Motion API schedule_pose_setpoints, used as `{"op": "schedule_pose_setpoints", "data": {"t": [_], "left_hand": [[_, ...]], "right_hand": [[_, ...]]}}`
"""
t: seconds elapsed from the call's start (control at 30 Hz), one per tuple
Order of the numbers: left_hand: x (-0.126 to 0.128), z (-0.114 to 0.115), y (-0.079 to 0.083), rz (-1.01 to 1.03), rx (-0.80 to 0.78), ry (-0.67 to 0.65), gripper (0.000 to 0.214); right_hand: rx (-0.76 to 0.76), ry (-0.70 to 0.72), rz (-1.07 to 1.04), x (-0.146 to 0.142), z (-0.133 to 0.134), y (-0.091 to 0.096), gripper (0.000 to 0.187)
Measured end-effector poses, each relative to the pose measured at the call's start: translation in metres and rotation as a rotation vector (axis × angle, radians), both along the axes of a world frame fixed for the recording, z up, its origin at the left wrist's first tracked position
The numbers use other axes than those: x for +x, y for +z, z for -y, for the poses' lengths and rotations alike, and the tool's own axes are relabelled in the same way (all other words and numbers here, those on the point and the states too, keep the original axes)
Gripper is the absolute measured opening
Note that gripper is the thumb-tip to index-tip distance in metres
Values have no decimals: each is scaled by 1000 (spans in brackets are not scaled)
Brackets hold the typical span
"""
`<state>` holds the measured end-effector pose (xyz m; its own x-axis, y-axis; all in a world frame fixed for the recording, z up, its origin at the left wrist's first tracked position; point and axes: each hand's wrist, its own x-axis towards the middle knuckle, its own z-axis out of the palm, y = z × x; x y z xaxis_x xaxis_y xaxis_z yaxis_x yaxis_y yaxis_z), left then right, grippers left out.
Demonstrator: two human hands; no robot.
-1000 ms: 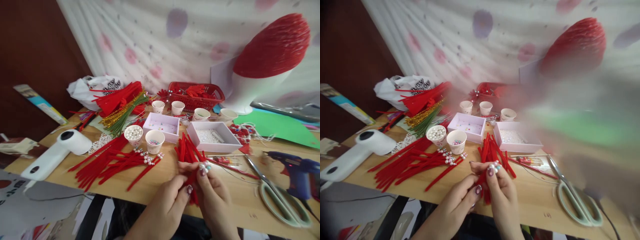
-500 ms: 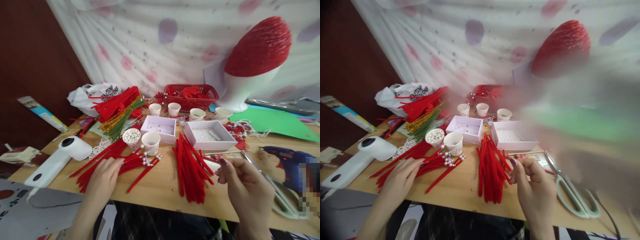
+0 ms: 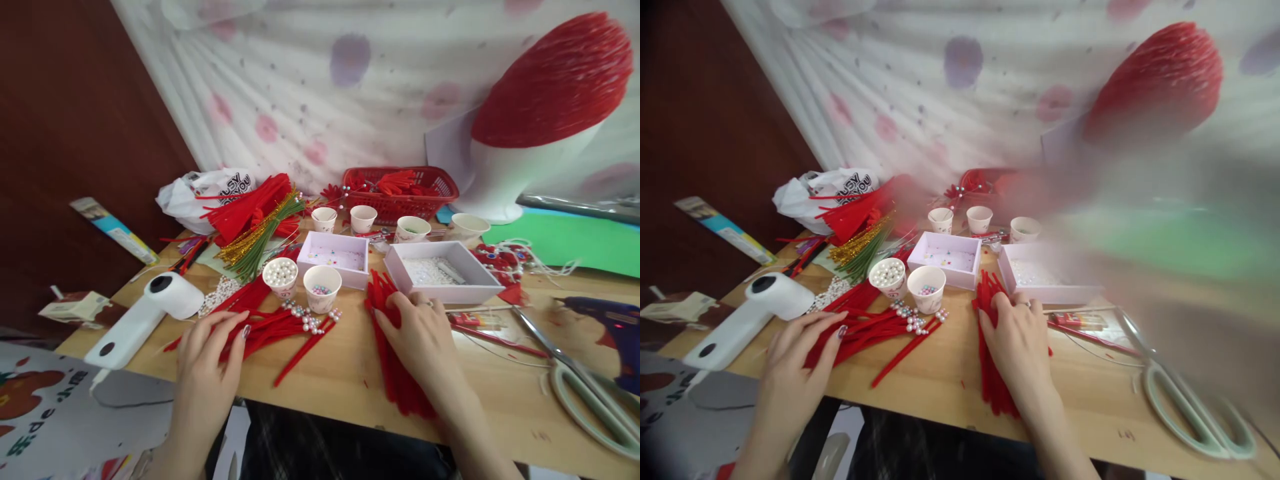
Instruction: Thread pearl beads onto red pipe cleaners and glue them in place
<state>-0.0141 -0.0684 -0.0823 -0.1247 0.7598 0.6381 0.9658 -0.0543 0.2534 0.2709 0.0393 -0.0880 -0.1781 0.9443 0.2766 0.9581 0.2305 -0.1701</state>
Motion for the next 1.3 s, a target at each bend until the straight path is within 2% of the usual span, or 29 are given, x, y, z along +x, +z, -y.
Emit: {"op": "schedule_pose_setpoints", "data": {"t": [0.1, 0.2, 0.27, 0.37, 0.43, 0.5, 0.57, 0.67, 0.73, 0.83, 0.9, 0.97, 1.0, 1.07, 1.17, 1.3], "left_hand": [[26, 6, 12, 159, 123, -38, 17], [57, 5, 16, 321, 91, -139, 16], [80, -2, 16, 444, 17, -245, 15], [116, -18, 13, 687, -273, -398, 17], [138, -28, 13, 845, -423, -462, 24], [155, -37, 13, 957, -466, -525, 32], [167, -41, 15, 1017, -486, -572, 33], [178, -40, 17, 1061, -547, -611, 26], [182, -37, 18, 1093, -597, -644, 24], [177, -34, 21, 1046, -666, -714, 24], [159, -36, 27, 878, -601, -695, 22], [128, -43, 35, 667, -370, -563, 19], [110, -50, 39, 566, -216, -419, 18], [75, -66, 46, 314, -117, -161, 13], [44, -93, 46, 34, -191, -19, 20], [48, -117, 34, -54, -259, -21, 11]], "right_hand": [[-1, 0, -124, 5, 1, 4, 16], [-22, -31, -254, 10, 2, 9, 18], [-36, -34, -376, 11, 4, 11, 19], [-29, -21, -666, 15, 12, 16, 17], [-92, 36, -887, 17, 21, 20, 19], [-184, 121, -1065, 19, 32, 24, 21], [-200, 173, -1174, 20, 42, 29, 18], [-188, 155, -1312, 19, 49, 33, 18], [-231, 142, -1383, 17, 50, 33, 21], [-227, 112, -1402, 14, 49, 30, 21], [-208, 113, -1446, 13, 49, 27, 21], [-229, 125, -1508, 12, 50, 26, 20], [-259, 128, -1526, 11, 51, 25, 19], [-321, 136, -1537, 9, 52, 25, 19], [-376, 194, -1555, 5, 54, 24, 20], [-386, 266, -1543, 1, 56, 23, 17]]}}
